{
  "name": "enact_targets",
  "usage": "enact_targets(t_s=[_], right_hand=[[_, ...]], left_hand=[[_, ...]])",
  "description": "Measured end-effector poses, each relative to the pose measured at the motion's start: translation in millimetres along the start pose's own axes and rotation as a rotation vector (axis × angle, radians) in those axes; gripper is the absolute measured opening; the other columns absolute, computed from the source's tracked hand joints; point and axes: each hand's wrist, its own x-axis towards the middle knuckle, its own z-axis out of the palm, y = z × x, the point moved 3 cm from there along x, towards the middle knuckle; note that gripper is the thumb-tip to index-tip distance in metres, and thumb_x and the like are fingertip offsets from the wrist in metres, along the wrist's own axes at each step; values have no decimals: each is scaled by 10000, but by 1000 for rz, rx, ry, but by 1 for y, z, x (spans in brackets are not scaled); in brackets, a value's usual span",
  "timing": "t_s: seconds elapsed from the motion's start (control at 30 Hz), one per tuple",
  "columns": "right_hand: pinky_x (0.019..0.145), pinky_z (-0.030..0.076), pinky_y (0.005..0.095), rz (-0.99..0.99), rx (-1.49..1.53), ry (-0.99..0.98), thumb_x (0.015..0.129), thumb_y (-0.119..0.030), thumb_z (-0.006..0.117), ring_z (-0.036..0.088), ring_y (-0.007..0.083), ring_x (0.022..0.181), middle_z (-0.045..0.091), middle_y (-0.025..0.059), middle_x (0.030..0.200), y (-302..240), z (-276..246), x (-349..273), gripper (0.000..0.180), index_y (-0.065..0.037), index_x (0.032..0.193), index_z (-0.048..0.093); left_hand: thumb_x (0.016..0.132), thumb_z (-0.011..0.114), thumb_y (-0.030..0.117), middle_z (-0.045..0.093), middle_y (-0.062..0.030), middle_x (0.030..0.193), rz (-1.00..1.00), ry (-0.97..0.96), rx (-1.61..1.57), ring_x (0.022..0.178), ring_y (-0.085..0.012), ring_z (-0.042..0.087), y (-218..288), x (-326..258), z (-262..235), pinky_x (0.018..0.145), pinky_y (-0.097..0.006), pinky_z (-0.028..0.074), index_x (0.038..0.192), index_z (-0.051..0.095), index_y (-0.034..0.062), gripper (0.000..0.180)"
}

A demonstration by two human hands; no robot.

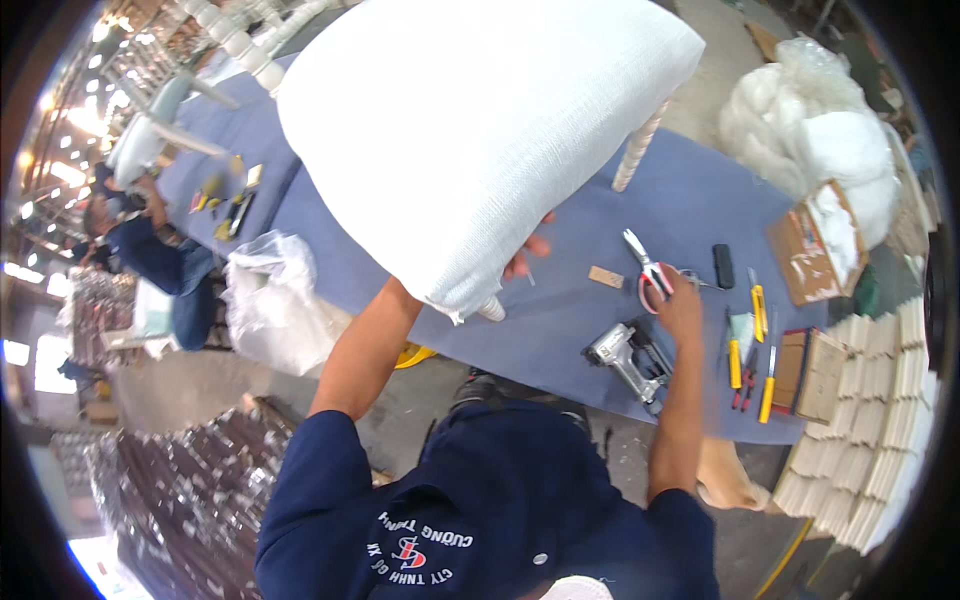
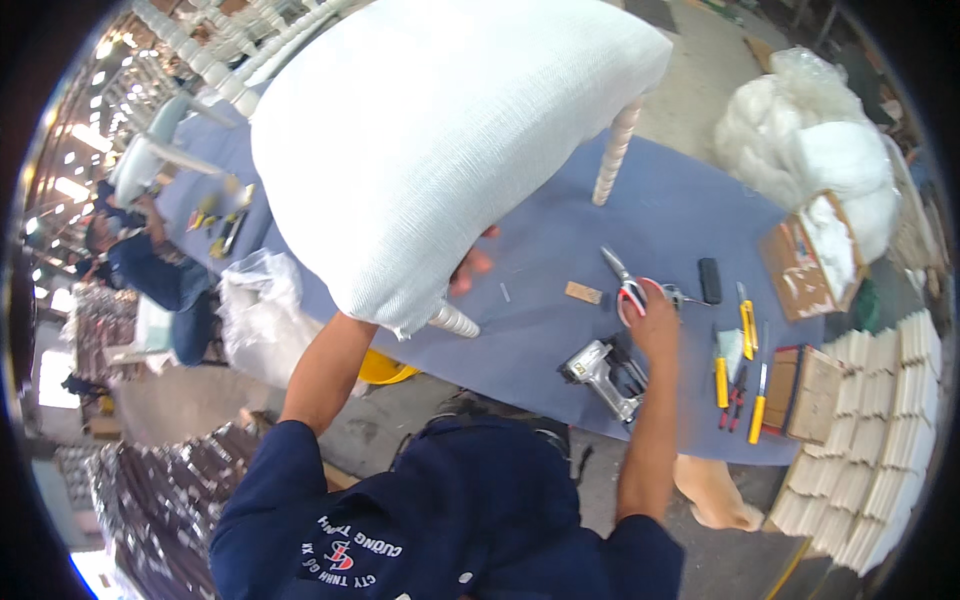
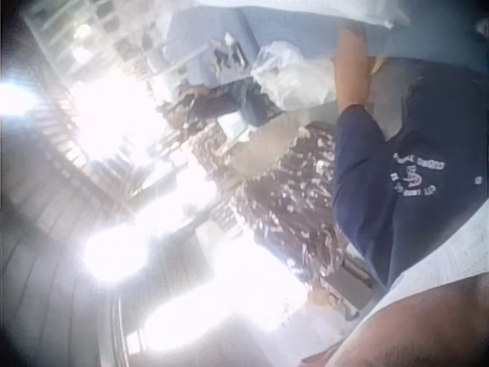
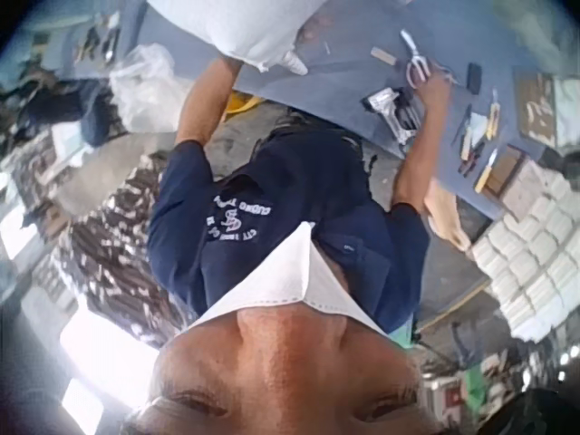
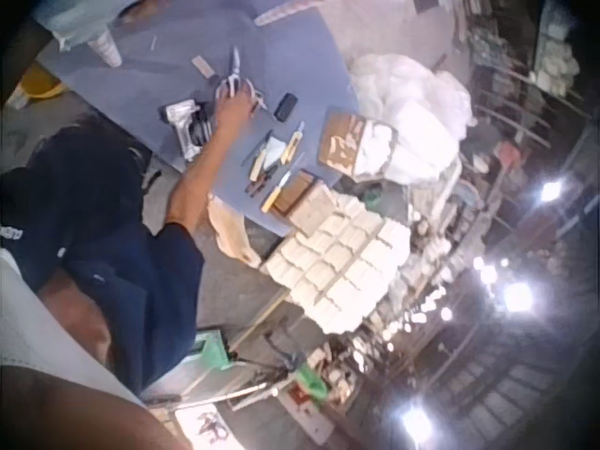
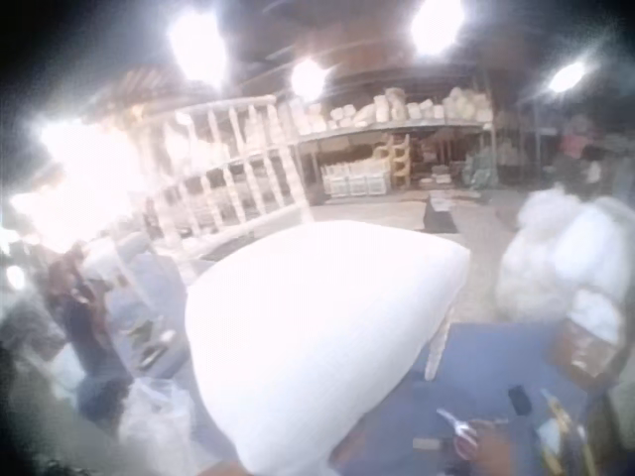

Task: The person upholsters a chair seat by stretching white fabric over the cushion, securing it with a staple gun, trimming excess fabric with scissors, and using a screwdriver to tuck and smooth the edges. The person repeatedly adjusts the fabric and staples it in place around the perimeter of the seat.

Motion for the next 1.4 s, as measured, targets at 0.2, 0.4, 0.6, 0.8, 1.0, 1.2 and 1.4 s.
enact_targets(t_s=[0.2, 0.4, 0.6, 0.8, 1.0, 1.2, 1.4], right_hand=[[921, 550, 358, 205, 479, 160, 912, -196, 746, 715, 212, 1063, 743, 122, 1166, -55, 41, -66, 391, -66, 1276, 691], [1153, 386, 387, 81, 1038, 439, 1076, -278, 526, 502, 284, 1370, 503, 208, 1480, -200, -33, -43, 504, 56, 1450, 475], [1276, 101, 429, -255, 1544, 674, 1061, -603, 364, 116, 296, 1574, 198, 199, 1669, -337, -152, 1, 844, 23, 1601, 197], [1271, 106, 371, -12, 819, 701, 1064, -627, 289, 144, 281, 1573, 200, 176, 1683, -337, -112, 20, 846, 4, 1616, 180], [1263, 153, 375, 31, 1247, 557, 1077, -617, 220, 167, 280, 1568, 173, 145, 1701, -339, -87, 18, 800, -44, 1633, 167], [1211, 256, 393, -107, 326, 563, 1099, -541, 253, 365, 271, 1439, 338, 141, 1605, -349, -106, -10, 716, -7, 1573, 286], [1275, 96, 392, -46, 966, 671, 1110, -509, 127, 137, 263, 1574, 106, 119, 1718, -340, -87, -4, 702, -47, 1638, 127]], left_hand=[[1008, 435, 620, 524, -331, 1374, -26, -449, -193, 1019, -352, 694, -11, 12, -12, 798, -416, 618, 1530, 333, -38, 846], [1010, 412, 634, 493, -298, 1432, 71, -417, -481, 1113, -352, 656, -14, 18, -43, 874, -439, 591, 1551, 313, 3, 837], [1011, 390, 648, 462, -264, 1490, 40, -416, -755, 1208, -351, 617, -36, 21, -40, 950, -462, 564, 1572, 294, 44, 830], [1012, 360, 668, 417, -202, 1564, -5, -588, -996, 1341, -337, 533, -59, 21, -37, 1057, -483, 503, 1598, 264, 108, 816], [1017, 322, 675, 381, -155, 1610, 99, -633, -694, 1437, -298, 448, -80, 39, -59, 1118, -459, 465, 1614, 242, 151, 799], [1014, 313, 685, 366, -144, 1621, 63, -685, -724, 1446, -295, 438, -79, 31, -58, 1133, -476, 446, 1621, 226, 155, 810], [995, 274, 731, 227, -114, 1684, 124, -582, -432, 1498, -269, 357, -70, 19, -50, 1166, -475, 404, 1638, 106, 166, 873]])
